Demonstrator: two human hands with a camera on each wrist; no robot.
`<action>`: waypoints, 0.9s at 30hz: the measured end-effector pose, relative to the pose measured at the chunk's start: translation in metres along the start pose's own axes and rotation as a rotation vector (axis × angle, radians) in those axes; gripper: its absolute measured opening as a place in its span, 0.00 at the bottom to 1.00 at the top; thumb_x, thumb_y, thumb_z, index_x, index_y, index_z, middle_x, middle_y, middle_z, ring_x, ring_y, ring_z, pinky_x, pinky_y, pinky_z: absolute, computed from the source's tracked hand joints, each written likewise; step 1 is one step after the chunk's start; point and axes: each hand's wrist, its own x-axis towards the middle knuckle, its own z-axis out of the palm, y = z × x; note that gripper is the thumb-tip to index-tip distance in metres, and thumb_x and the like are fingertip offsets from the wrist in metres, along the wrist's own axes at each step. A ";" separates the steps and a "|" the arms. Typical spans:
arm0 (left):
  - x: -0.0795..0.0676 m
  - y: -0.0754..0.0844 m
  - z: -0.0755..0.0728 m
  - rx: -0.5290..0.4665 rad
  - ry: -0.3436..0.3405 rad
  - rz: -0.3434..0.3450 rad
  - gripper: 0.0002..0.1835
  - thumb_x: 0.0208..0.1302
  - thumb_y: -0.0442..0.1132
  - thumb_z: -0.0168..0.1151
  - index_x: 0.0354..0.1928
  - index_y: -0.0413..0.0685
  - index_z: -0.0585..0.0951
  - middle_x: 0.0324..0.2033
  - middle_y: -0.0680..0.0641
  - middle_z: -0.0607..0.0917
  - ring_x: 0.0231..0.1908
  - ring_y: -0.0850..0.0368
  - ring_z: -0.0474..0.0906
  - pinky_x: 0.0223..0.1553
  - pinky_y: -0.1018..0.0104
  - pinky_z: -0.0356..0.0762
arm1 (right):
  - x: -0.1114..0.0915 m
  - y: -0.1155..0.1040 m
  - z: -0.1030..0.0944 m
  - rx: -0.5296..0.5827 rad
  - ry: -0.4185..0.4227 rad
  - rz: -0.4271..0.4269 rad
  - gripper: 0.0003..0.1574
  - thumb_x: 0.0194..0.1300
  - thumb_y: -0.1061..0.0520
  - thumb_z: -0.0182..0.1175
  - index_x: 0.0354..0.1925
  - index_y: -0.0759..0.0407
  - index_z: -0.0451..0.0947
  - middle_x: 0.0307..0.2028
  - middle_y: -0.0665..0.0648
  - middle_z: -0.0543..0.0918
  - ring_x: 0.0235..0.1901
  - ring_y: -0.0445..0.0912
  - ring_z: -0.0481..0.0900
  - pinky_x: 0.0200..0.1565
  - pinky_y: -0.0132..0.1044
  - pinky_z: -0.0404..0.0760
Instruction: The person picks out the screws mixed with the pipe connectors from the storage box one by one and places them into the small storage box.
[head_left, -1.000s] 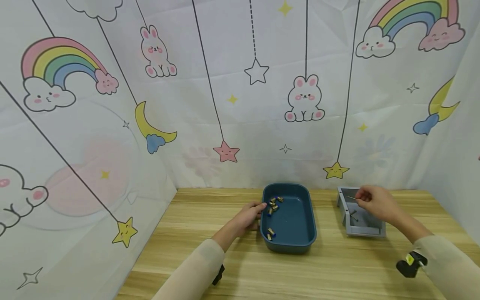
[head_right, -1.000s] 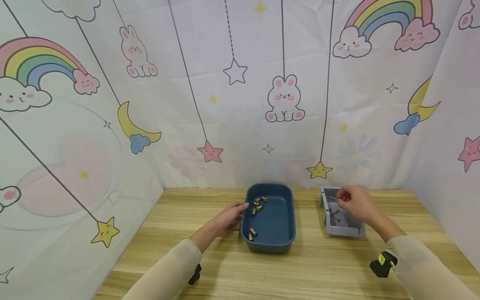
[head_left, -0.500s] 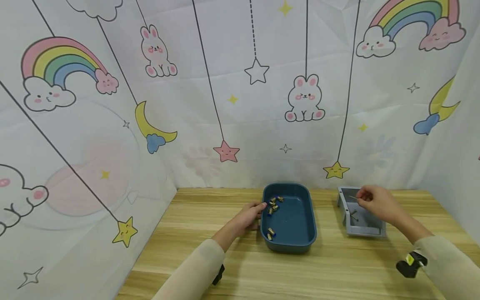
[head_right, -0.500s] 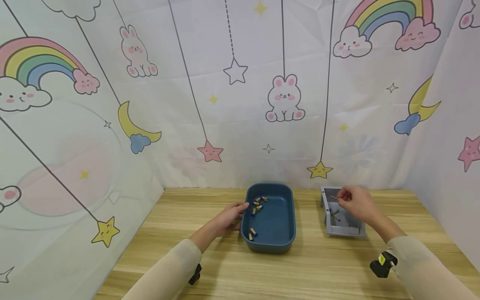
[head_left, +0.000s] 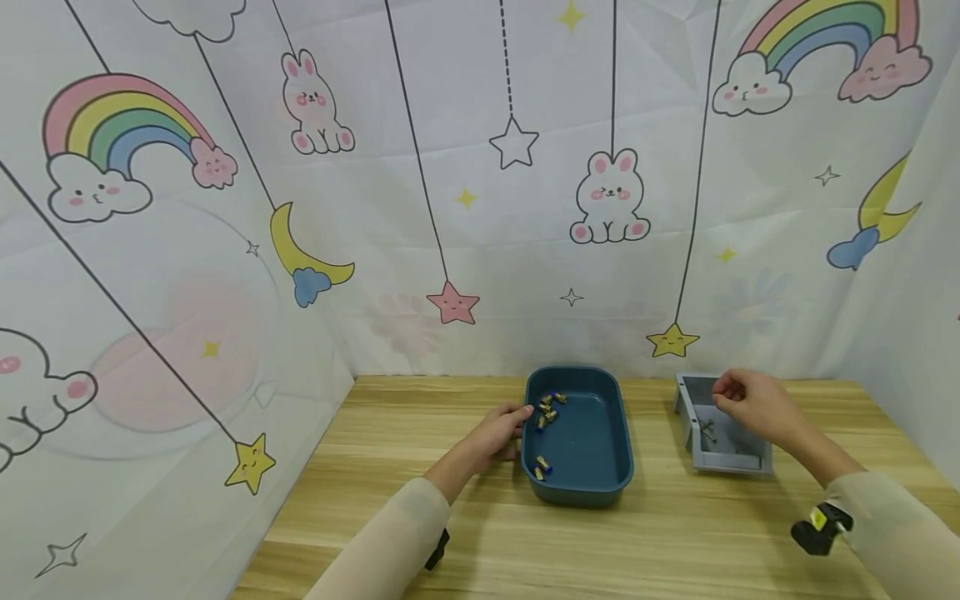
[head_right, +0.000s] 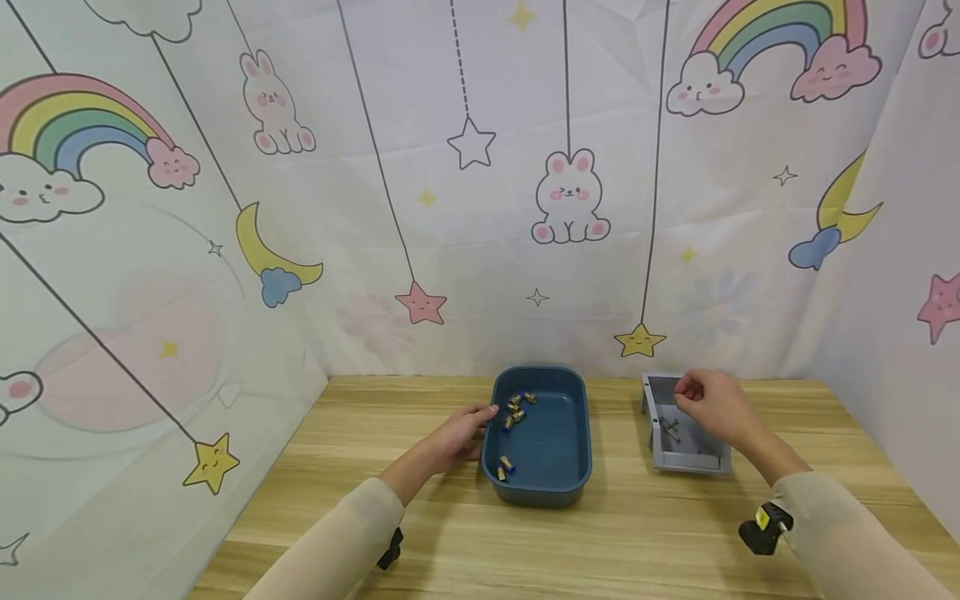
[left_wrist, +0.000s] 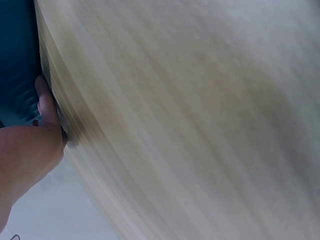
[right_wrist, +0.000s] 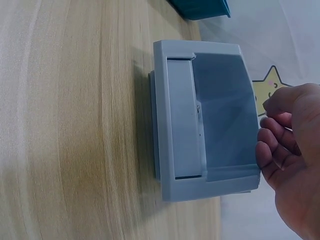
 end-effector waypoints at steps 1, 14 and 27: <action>0.000 0.000 0.000 0.000 0.000 -0.001 0.29 0.83 0.53 0.54 0.74 0.40 0.69 0.60 0.38 0.81 0.58 0.47 0.81 0.50 0.52 0.86 | 0.000 0.000 0.000 0.001 -0.001 0.001 0.04 0.69 0.65 0.68 0.40 0.66 0.82 0.33 0.53 0.83 0.33 0.46 0.78 0.32 0.36 0.77; 0.002 0.000 0.002 -0.008 -0.010 0.001 0.29 0.83 0.53 0.54 0.73 0.39 0.69 0.60 0.37 0.80 0.59 0.46 0.81 0.51 0.51 0.86 | -0.003 -0.001 -0.001 -0.004 -0.014 0.004 0.05 0.70 0.63 0.67 0.41 0.66 0.82 0.33 0.53 0.83 0.33 0.44 0.78 0.32 0.36 0.78; 0.001 0.002 -0.003 0.021 0.024 -0.001 0.35 0.81 0.57 0.58 0.75 0.39 0.68 0.63 0.37 0.79 0.64 0.42 0.77 0.53 0.48 0.84 | 0.009 -0.018 0.000 -0.009 0.001 -0.023 0.06 0.73 0.61 0.66 0.44 0.64 0.82 0.36 0.54 0.84 0.35 0.46 0.79 0.35 0.38 0.79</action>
